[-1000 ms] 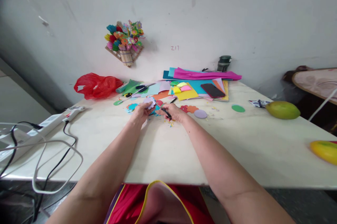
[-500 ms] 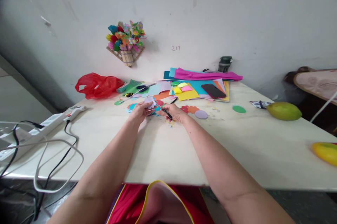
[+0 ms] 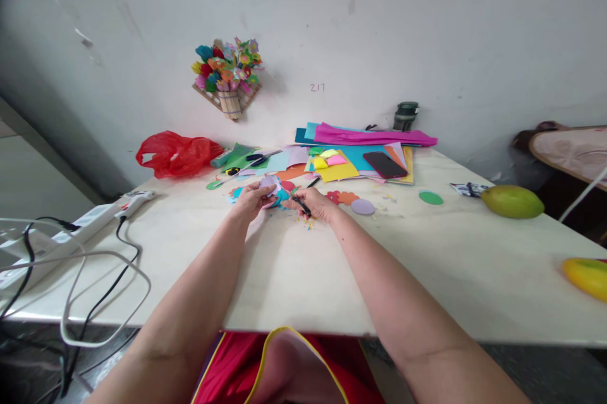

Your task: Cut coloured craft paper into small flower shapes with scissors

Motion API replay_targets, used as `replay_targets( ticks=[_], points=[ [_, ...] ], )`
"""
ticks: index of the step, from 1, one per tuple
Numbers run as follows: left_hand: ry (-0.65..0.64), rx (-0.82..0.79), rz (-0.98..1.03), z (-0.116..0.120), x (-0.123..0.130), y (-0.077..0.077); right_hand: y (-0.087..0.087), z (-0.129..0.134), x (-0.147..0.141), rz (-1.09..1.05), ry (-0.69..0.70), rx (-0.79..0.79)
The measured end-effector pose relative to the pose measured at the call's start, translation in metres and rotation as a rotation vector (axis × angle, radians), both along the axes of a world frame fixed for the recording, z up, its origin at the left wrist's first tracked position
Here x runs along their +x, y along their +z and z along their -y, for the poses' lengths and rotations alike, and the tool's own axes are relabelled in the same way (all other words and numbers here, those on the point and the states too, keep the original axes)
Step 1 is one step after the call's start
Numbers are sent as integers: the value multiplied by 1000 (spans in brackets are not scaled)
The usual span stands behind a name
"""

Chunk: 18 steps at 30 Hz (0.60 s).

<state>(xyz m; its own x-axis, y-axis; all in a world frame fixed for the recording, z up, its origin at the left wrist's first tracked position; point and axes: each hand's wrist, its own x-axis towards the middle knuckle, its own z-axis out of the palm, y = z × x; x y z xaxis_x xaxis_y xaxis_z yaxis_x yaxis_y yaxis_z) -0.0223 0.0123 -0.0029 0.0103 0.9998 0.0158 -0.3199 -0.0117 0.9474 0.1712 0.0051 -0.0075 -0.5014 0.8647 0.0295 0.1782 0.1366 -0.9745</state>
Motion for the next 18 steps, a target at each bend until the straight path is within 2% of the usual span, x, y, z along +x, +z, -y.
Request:
replay_targets(
  ticks=[5, 18],
  points=[
    [-17, 7, 13, 1, -1, 2, -1, -2, 1, 2, 13, -4],
    [-32, 23, 8, -1, -3, 2, 8, 6, 1, 66, -3, 24]
  ],
)
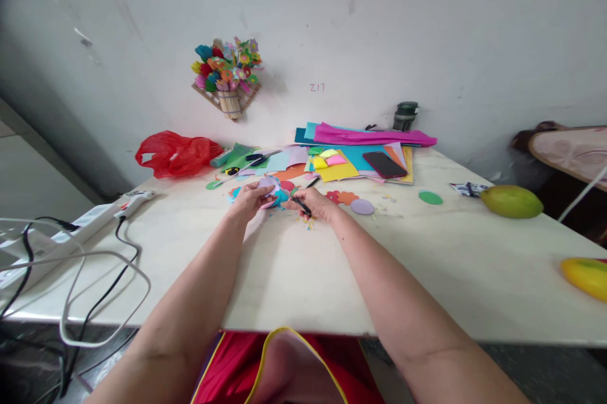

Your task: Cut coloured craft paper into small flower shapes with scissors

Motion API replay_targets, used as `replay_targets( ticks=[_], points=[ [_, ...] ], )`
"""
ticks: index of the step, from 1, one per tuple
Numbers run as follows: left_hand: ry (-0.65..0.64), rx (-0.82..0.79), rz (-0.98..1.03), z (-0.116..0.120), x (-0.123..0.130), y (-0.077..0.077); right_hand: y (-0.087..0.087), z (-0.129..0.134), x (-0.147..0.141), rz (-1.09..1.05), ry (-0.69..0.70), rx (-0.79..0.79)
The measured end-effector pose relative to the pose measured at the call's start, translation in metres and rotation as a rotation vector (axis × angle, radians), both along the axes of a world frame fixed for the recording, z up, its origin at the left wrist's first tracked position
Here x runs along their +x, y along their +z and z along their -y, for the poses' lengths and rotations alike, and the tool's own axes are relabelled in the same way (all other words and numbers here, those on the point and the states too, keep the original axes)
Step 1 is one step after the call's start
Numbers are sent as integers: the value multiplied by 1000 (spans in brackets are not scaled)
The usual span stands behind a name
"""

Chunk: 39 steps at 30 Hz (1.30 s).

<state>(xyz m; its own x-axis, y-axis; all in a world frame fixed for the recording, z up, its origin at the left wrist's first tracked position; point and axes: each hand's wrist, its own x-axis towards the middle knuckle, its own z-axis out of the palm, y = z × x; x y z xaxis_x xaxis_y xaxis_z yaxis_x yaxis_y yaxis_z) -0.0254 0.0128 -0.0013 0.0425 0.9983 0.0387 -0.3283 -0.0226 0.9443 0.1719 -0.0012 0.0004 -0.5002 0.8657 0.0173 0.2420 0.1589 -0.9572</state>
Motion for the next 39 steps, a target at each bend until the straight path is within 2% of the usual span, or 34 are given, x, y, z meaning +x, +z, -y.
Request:
replay_targets(
  ticks=[7, 19, 30, 39],
  points=[
    [-18, -1, 6, 0, 1, -1, 10, 9, -4, 40, -48, -32],
    [-9, 7, 27, 0, 2, -1, -1, 0, -2, -77, -14, -53],
    [6, -15, 3, 2, 5, 0, 12, 11, -6, -26, -48, -58],
    [64, -28, 58, 4, 13, 0, 2, 3, -4, -87, -53, -47]
  ],
)
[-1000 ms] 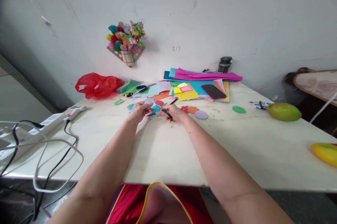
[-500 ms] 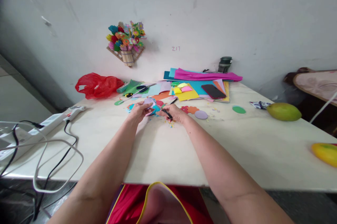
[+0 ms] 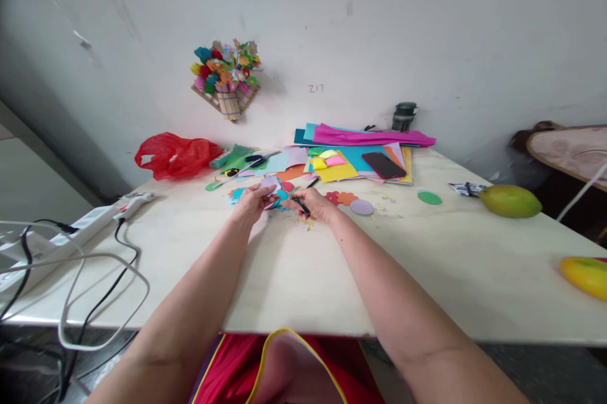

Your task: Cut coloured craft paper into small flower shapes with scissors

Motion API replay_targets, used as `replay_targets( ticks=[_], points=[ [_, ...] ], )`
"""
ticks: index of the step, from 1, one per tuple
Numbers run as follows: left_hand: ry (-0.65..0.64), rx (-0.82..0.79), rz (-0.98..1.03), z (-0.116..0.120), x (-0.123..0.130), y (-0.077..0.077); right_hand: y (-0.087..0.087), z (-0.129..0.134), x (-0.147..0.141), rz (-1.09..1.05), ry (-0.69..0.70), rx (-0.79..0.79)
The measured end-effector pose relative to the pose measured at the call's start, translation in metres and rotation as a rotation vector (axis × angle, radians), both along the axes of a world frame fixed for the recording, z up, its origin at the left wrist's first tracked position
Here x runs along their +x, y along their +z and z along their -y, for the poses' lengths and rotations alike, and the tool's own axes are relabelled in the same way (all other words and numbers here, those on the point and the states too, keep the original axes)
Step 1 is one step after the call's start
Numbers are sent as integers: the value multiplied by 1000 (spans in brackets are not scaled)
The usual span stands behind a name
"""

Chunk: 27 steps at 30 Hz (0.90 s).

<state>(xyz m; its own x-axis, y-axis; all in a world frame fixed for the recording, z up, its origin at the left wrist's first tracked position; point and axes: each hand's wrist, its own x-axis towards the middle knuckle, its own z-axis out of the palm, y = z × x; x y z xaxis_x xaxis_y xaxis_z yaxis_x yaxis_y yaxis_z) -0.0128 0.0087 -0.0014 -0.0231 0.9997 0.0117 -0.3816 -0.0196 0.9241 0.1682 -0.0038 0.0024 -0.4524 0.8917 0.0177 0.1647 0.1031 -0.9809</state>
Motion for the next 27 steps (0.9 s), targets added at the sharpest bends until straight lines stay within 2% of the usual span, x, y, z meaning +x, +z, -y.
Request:
replay_targets(
  ticks=[8, 16, 27],
  points=[
    [73, 39, 58, 0, 10, -3, -5, -3, 1, -35, -19, 23],
    [78, 62, 74, 1, 13, -4, -11, -8, 3, -34, -29, 74],
    [89, 60, 91, 2, 17, -6, -1, -1, -1, -33, -70, 60]
  ],
)
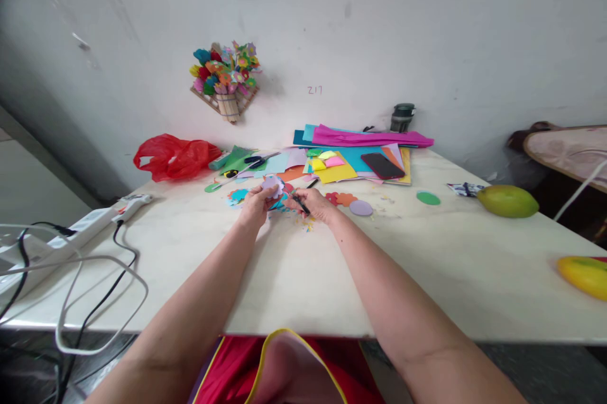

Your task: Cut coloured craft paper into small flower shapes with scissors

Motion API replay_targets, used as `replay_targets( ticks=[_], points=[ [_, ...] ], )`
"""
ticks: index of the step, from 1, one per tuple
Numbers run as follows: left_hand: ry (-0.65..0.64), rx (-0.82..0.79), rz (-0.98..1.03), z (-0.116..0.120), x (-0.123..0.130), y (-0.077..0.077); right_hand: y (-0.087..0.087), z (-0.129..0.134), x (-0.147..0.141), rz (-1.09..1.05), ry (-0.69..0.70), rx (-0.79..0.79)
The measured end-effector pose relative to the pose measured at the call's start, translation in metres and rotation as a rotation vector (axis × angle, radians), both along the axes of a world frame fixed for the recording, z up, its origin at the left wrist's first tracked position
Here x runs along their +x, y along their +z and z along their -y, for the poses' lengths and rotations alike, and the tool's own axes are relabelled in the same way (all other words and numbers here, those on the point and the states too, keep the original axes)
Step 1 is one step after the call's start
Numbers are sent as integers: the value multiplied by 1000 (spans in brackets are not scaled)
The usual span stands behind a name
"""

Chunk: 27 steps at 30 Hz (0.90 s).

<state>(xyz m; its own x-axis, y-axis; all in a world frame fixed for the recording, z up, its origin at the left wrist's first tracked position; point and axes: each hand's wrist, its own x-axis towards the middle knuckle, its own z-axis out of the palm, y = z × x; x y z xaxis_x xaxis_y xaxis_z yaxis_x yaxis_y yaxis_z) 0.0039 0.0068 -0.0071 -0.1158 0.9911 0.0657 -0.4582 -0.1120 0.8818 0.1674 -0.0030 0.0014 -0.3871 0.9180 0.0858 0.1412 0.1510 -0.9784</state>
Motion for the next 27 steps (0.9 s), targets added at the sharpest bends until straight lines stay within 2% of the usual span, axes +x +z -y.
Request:
replay_targets(
  ticks=[4, 12, 19, 27],
  points=[
    [-13, -16, -28, -1, -3, 0, 0, -1, 4, 8, 32, -14],
    [-127, -19, -71, -2, -13, 0, -1, -2, 6, 18, 42, -60],
    [-125, -23, -129, -4, -13, -3, 1, 0, 5, -11, 61, -32],
    [-178, -49, -177, 0, -13, 3, -3, -3, 8, 17, 94, -16]
  ],
)
